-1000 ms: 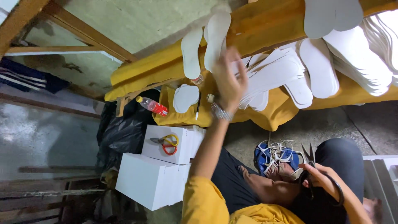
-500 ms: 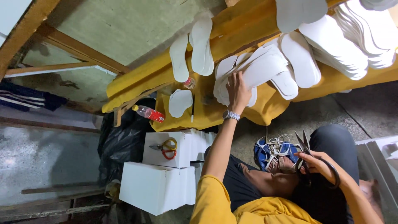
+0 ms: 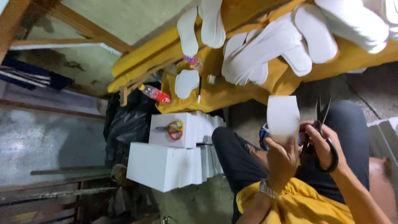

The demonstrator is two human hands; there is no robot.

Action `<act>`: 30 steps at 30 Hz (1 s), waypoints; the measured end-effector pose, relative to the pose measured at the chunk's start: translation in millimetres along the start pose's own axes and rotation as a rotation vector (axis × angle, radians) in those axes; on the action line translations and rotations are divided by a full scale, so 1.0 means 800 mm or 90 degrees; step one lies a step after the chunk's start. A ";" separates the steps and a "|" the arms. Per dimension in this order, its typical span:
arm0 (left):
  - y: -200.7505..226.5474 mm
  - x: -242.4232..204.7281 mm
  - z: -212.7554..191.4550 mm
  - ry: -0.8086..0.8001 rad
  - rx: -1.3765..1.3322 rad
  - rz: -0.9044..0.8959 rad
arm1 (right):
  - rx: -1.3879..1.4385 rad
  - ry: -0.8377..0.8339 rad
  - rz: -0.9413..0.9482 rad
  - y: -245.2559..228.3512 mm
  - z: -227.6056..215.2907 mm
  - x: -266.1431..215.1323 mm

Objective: The person sits on the floor and uses scissors to cut white foam pieces into curved shapes. They repeatedly pick up foam sheets, trim the edges, and place the finished pieces on a nearby table.

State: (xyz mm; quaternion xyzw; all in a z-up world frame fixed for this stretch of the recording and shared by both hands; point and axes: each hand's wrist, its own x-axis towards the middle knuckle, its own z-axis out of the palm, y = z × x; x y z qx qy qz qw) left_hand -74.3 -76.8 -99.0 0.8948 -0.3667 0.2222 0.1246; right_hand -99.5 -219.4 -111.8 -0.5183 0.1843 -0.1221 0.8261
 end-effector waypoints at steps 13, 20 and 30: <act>-0.055 -0.094 -0.116 -0.270 -0.838 -0.316 | -0.350 -0.115 0.112 -0.020 0.044 -0.140; -0.073 -0.125 -0.118 -0.099 -0.612 -0.411 | -0.365 -0.218 0.128 0.012 0.058 -0.165; -0.065 -0.079 -0.169 -0.024 -0.844 -0.568 | -0.332 -0.134 0.272 0.062 0.004 -0.217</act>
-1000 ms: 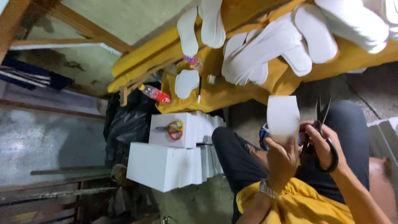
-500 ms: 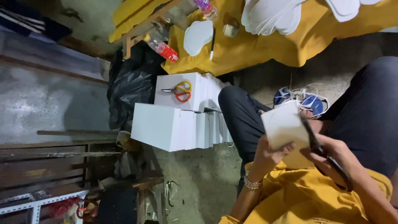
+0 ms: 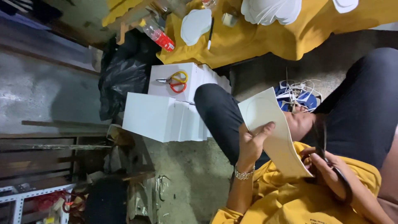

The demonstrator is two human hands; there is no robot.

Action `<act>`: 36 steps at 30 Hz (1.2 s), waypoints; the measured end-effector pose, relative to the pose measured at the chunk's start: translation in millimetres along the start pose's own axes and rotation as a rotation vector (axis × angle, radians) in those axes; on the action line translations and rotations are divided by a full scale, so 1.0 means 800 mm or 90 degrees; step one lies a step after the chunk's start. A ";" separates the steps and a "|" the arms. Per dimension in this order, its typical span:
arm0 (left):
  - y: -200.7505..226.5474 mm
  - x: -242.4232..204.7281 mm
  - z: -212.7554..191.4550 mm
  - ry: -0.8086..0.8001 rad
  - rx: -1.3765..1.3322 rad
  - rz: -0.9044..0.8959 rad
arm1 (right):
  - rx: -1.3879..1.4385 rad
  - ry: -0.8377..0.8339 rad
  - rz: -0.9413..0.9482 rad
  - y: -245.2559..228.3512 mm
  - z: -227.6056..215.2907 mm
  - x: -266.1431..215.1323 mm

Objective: The person sits on the floor and uses scissors to cut white foam pieces into curved shapes. They repeatedly pick up foam sheets, trim the edges, and place the finished pieces on a nearby table.

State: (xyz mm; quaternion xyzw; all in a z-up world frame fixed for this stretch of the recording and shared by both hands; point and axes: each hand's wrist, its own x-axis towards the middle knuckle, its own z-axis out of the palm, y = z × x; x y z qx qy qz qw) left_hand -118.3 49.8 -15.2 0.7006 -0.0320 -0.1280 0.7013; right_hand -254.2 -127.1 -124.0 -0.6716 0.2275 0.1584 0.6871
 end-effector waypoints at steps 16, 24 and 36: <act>-0.155 -0.009 0.006 0.094 -0.007 0.186 | -0.288 0.121 -0.085 -0.118 -0.038 -0.024; -0.059 0.006 0.039 0.032 -0.051 0.114 | -0.357 0.215 -0.211 -0.098 -0.034 -0.009; -0.046 0.015 0.033 0.009 0.078 0.137 | -0.449 0.187 -0.129 -0.116 -0.005 -0.005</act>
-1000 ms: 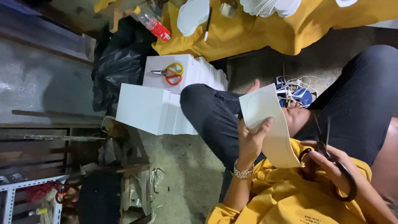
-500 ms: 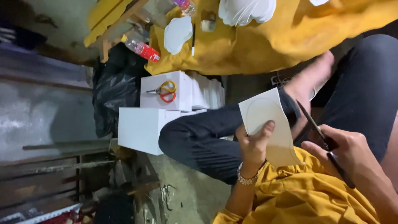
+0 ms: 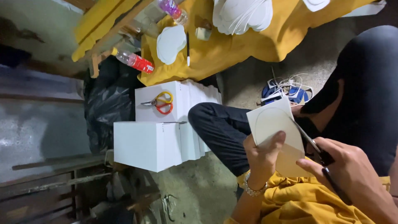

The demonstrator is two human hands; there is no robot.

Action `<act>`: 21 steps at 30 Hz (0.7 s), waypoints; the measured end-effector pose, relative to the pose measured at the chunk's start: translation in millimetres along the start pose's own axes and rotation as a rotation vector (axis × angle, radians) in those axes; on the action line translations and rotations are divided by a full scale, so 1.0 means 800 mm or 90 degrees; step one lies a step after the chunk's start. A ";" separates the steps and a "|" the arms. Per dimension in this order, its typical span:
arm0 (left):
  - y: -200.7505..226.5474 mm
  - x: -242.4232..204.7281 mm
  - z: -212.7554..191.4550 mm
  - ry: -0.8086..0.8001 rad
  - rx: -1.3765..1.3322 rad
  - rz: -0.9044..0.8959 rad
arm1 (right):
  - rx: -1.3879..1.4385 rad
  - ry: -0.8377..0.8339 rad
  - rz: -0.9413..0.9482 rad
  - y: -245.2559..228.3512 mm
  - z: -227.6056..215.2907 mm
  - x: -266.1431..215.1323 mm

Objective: The person sits on the floor and uses scissors to cut white foam pieces into curved shapes. They repeatedly pick up foam sheets, trim the edges, and place the finished pieces on a nearby table.

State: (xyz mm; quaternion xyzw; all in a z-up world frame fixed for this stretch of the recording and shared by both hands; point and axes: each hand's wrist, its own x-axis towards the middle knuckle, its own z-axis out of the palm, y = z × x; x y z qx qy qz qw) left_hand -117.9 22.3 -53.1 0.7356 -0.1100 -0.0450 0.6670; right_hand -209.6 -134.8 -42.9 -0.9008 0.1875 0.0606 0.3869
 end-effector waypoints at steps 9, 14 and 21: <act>0.022 0.021 0.017 -0.021 -0.146 -0.204 | -0.095 0.021 0.047 0.008 0.001 0.012; 0.017 0.032 0.027 -0.048 -0.135 -0.288 | -0.248 0.002 0.028 0.012 -0.017 0.017; -0.047 0.028 0.032 -0.095 -0.327 -0.263 | -0.262 -0.027 -0.025 0.025 -0.028 0.025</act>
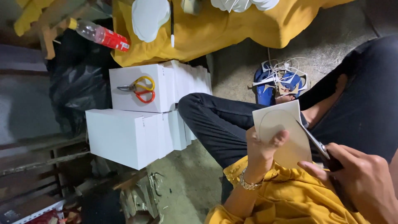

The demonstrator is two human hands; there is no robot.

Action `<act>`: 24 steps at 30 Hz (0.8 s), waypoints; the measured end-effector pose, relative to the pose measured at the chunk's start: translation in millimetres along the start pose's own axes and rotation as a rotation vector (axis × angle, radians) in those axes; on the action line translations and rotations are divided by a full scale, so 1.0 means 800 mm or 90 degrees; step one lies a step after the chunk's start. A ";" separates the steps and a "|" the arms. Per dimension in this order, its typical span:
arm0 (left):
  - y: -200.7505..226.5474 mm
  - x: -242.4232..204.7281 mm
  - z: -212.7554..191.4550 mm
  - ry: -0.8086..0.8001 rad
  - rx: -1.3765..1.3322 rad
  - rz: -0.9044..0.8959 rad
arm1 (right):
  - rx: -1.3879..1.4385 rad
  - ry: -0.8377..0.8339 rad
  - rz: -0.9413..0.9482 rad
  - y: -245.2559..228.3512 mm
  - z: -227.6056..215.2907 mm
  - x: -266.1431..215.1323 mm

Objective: The person sits on the floor and uses scissors to cut white foam pieces into curved shapes. They repeatedly pick up foam sheets, trim the edges, and place the finished pieces on a nearby table.

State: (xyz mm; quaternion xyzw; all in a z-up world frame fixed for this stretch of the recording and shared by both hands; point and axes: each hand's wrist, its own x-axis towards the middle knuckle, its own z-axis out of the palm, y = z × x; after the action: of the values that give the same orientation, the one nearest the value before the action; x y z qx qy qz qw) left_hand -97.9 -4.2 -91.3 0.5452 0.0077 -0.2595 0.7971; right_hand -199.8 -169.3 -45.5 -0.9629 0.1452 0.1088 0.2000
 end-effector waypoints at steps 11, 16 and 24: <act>0.048 -0.003 0.025 0.062 0.240 0.082 | 0.009 0.067 -0.093 0.008 0.006 0.016; 0.056 -0.006 0.026 0.075 0.193 0.006 | -0.106 0.001 -0.117 0.009 -0.010 0.017; 0.057 -0.010 0.021 0.053 0.200 0.020 | -0.115 -0.013 -0.093 0.013 -0.002 0.017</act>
State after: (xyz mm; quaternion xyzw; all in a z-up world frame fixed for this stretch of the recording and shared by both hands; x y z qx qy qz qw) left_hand -89.8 -3.2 -42.9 0.6734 -0.0086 -0.2222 0.7050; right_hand -190.0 -182.2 -51.0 -0.9838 0.0618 0.1165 0.1214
